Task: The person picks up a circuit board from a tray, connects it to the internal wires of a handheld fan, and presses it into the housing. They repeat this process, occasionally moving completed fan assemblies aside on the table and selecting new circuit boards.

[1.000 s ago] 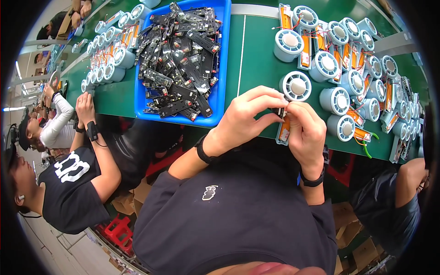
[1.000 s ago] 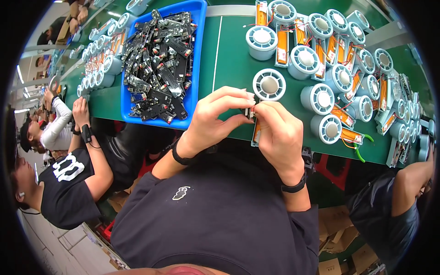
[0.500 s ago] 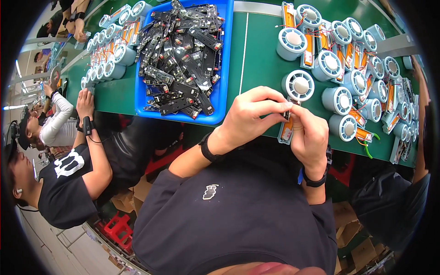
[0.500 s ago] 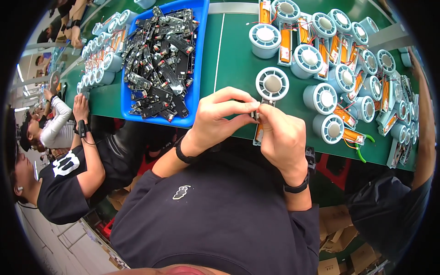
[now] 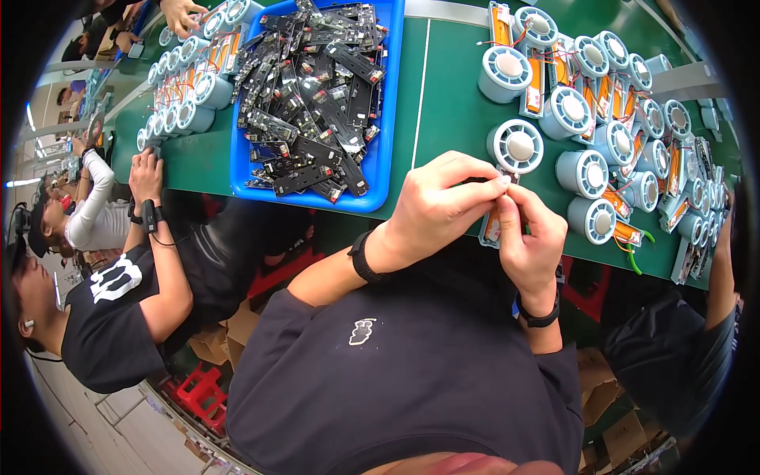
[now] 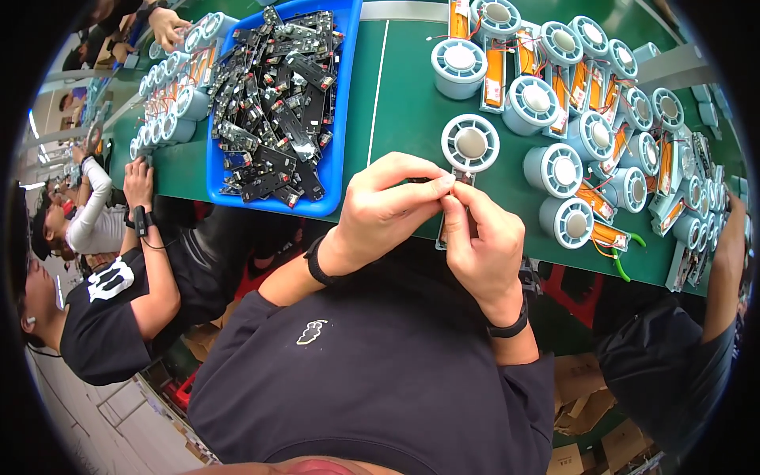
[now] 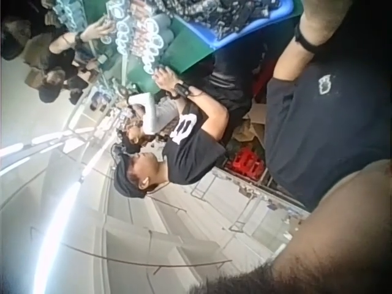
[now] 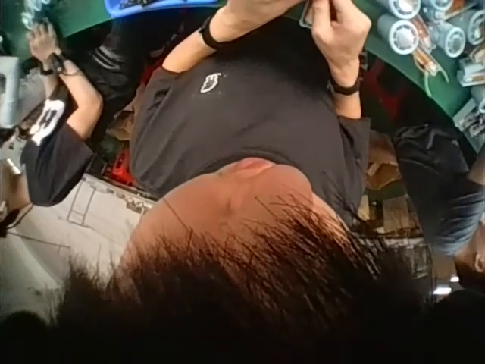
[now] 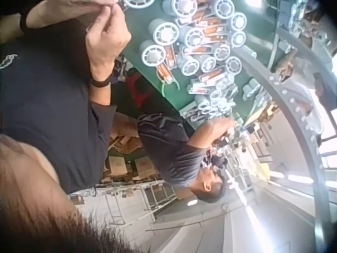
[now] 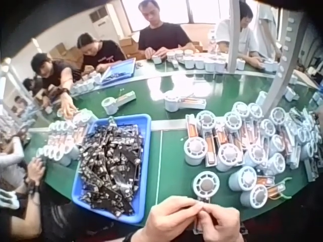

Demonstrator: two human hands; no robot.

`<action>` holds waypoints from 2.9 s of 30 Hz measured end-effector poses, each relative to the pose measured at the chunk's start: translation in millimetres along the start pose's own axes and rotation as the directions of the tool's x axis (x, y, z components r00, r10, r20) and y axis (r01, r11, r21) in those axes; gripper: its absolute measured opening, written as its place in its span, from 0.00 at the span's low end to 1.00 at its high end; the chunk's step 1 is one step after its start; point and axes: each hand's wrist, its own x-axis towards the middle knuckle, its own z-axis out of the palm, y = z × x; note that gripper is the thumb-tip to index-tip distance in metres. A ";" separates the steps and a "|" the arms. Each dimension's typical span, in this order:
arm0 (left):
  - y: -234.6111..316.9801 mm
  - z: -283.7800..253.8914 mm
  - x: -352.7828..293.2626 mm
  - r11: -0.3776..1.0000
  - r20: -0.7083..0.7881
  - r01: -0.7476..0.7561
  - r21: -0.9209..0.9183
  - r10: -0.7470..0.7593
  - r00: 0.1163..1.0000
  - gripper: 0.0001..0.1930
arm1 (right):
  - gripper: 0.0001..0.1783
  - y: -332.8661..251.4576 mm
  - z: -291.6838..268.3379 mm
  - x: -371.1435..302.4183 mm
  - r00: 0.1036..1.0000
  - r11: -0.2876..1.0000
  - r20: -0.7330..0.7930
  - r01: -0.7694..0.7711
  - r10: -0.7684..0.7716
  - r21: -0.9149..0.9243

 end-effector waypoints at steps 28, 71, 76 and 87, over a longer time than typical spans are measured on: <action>-5.9 -3.7 1.8 0.995 0.135 0.077 0.066 -0.085 0.987 0.16 | 0.08 25.8 -9.2 0.5 0.966 0.936 -0.109 0.195 -0.235 -0.293; -8.9 -3.2 -0.1 0.938 0.197 0.222 -0.266 -0.173 0.965 0.15 | 0.13 -3.7 -22.2 22.7 0.983 0.973 0.178 0.072 -0.033 -0.219; -11.4 -5.6 6.2 0.949 0.231 0.194 -0.249 -0.136 0.963 0.14 | 0.13 -4.1 -22.4 23.4 0.985 0.972 0.168 0.071 -0.033 -0.223; -5.9 4.1 -3.5 0.994 0.064 0.086 -0.074 -0.081 0.995 0.12 | 0.29 -14.1 -19.3 9.9 0.983 0.992 0.133 -0.124 0.123 0.003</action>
